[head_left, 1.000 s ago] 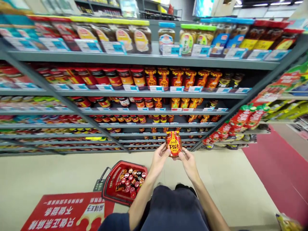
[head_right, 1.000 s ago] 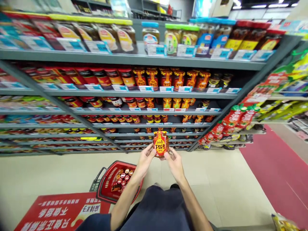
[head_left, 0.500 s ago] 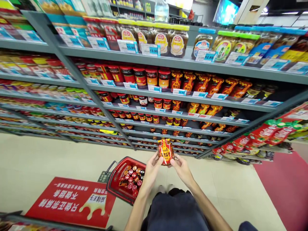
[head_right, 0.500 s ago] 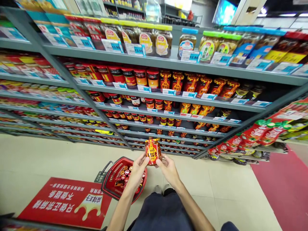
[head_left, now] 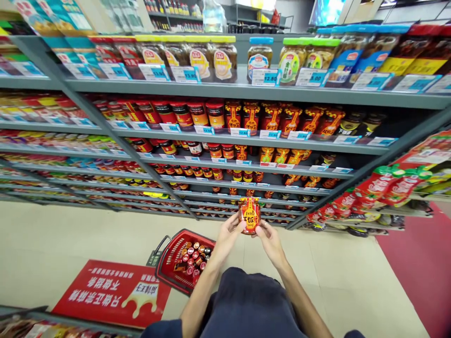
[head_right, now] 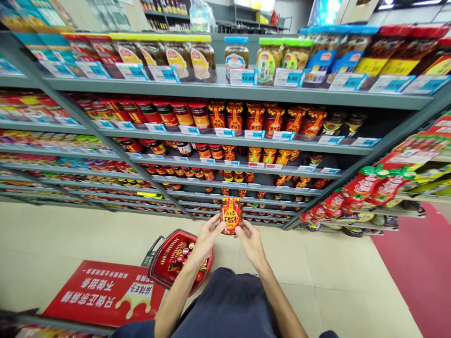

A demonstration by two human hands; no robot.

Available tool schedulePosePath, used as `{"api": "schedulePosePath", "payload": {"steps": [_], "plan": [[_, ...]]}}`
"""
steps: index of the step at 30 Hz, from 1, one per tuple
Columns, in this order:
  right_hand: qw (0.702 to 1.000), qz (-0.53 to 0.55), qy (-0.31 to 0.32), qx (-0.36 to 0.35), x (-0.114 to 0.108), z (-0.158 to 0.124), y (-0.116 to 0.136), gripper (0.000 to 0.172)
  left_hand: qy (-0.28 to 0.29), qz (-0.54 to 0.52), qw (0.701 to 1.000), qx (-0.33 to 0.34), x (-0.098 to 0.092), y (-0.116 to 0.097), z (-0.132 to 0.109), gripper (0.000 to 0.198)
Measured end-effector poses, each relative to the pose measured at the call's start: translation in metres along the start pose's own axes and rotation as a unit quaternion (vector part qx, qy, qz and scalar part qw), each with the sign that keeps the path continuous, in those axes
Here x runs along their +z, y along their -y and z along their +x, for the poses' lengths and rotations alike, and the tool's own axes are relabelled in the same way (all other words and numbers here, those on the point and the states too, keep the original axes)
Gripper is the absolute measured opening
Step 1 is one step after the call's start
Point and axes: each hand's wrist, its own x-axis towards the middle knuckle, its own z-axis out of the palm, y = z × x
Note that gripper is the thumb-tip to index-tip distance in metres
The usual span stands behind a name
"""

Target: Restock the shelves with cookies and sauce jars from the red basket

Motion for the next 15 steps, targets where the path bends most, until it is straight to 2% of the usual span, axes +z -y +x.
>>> {"api": "schedulePosePath", "payload": {"steps": [6,15], "plan": [[1.000,0.027,0.014,0.000,-0.029,0.001,-0.001,0.057,-0.029,0.017,0.999,0.006,0.027,0.012,-0.002,0.068],[0.993,0.044,0.108,0.028,-0.040,0.006,-0.007,0.052,-0.122,0.020,0.992,0.004,0.043,0.017,-0.023,0.067]]}}
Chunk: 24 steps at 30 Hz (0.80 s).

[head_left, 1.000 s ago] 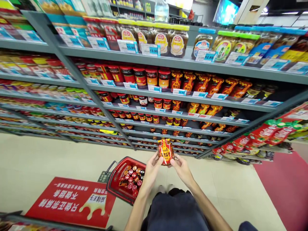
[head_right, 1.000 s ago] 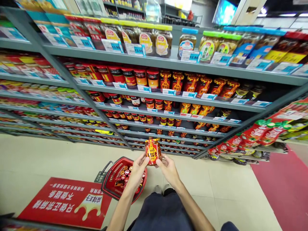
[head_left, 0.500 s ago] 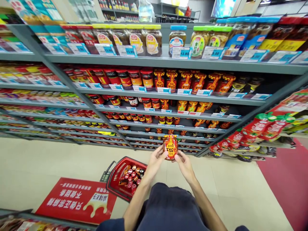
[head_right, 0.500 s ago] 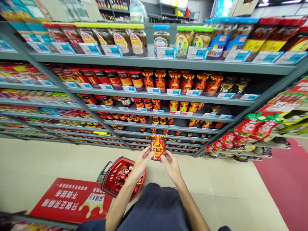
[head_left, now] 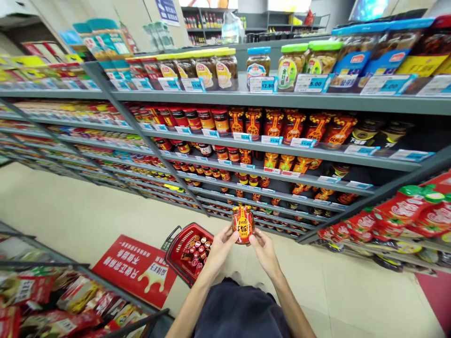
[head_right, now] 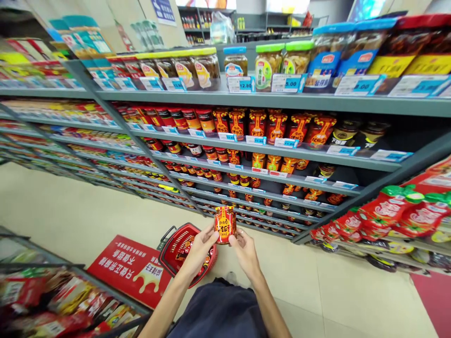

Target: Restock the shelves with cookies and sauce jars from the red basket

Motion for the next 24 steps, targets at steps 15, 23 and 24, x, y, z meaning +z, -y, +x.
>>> {"api": "schedulePosePath", "payload": {"steps": [15,23,24], "plan": [[0.994,-0.010,-0.110,-0.024,0.084,0.017,-0.036,0.063,0.070,0.020,0.996,-0.059,-0.097,-0.002,0.036,0.083],[0.984,-0.012,-0.173,-0.049,0.180,0.029,-0.077,0.063,0.120,0.030,0.988,-0.097,-0.187,-0.030,0.066,0.086],[0.982,-0.014,-0.180,-0.049,0.186,0.029,-0.080,0.063,0.125,0.026,0.986,-0.103,-0.192,-0.030,0.067,0.086]]}}
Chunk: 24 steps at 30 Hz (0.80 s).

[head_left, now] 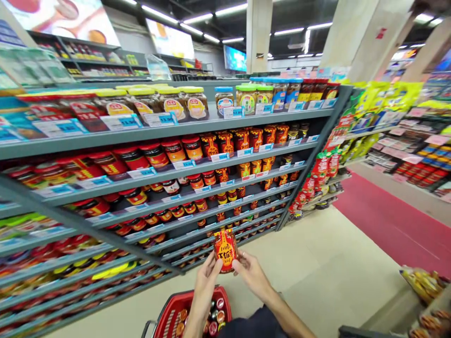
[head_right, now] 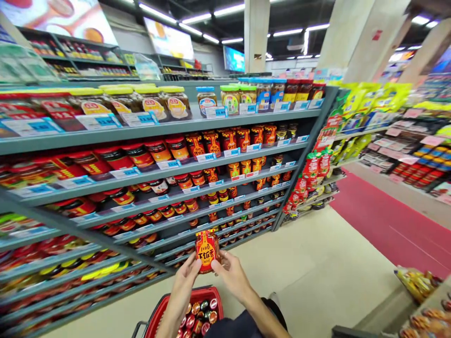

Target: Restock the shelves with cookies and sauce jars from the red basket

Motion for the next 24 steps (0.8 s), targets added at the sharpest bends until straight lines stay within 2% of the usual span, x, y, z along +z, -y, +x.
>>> {"api": "schedulePosePath", "payload": {"steps": [5,12,19,24], "plan": [[1.000,-0.019,-0.014,0.002,0.020,-0.007,-0.009,0.062,-0.003,-0.017,1.000,-0.005,-0.021,0.009,-0.009,0.086],[0.996,-0.073,0.036,0.042,0.057,-0.018,-0.028,0.060,-0.044,-0.082,0.995,0.035,-0.063,0.018,-0.041,0.078],[0.983,-0.147,0.080,0.075,0.089,-0.027,-0.043,0.067,-0.023,-0.113,0.989,0.090,-0.108,0.032,-0.063,0.066],[0.979,-0.163,0.091,0.077,0.106,-0.040,-0.042,0.066,-0.016,-0.119,0.989,0.084,-0.123,0.032,-0.073,0.066]]}}
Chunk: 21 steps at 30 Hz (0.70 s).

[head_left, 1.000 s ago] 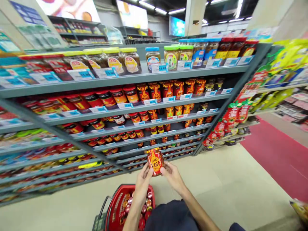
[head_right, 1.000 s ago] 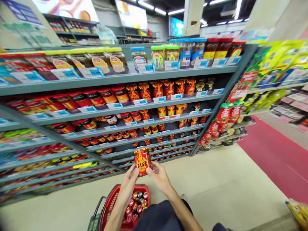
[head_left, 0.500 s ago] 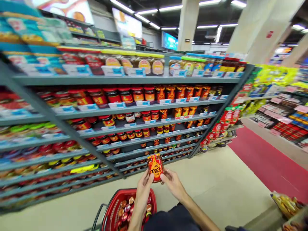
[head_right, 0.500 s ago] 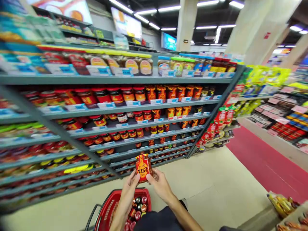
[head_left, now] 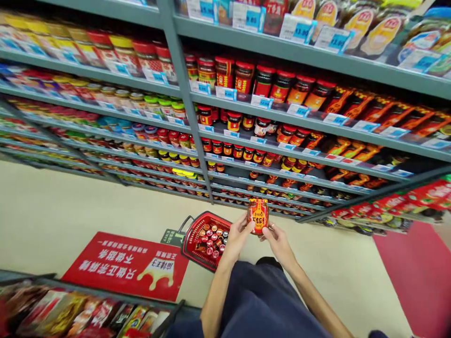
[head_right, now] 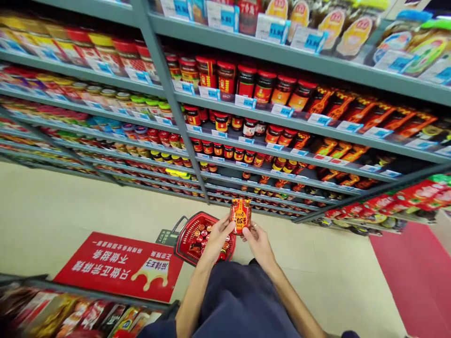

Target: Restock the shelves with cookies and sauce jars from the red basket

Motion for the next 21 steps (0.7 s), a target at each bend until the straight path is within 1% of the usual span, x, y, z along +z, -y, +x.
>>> {"api": "schedulePosePath", "payload": {"steps": [4,9,14,21], "plan": [[1.000,-0.003,-0.021,0.013,0.004,-0.009,0.004,0.066,0.027,0.003,1.000,-0.006,-0.002,-0.001,0.000,0.065],[0.998,0.009,-0.059,0.035,-0.001,-0.020,-0.002,0.071,0.053,0.007,0.998,-0.028,0.002,0.008,0.000,0.062],[0.996,0.037,-0.075,0.043,-0.004,-0.028,-0.011,0.070,0.053,0.008,0.997,-0.059,0.006,0.015,-0.001,0.066],[0.991,0.088,-0.091,0.041,-0.008,-0.032,-0.016,0.068,0.063,0.044,0.995,-0.071,0.012,0.015,0.001,0.065]]}}
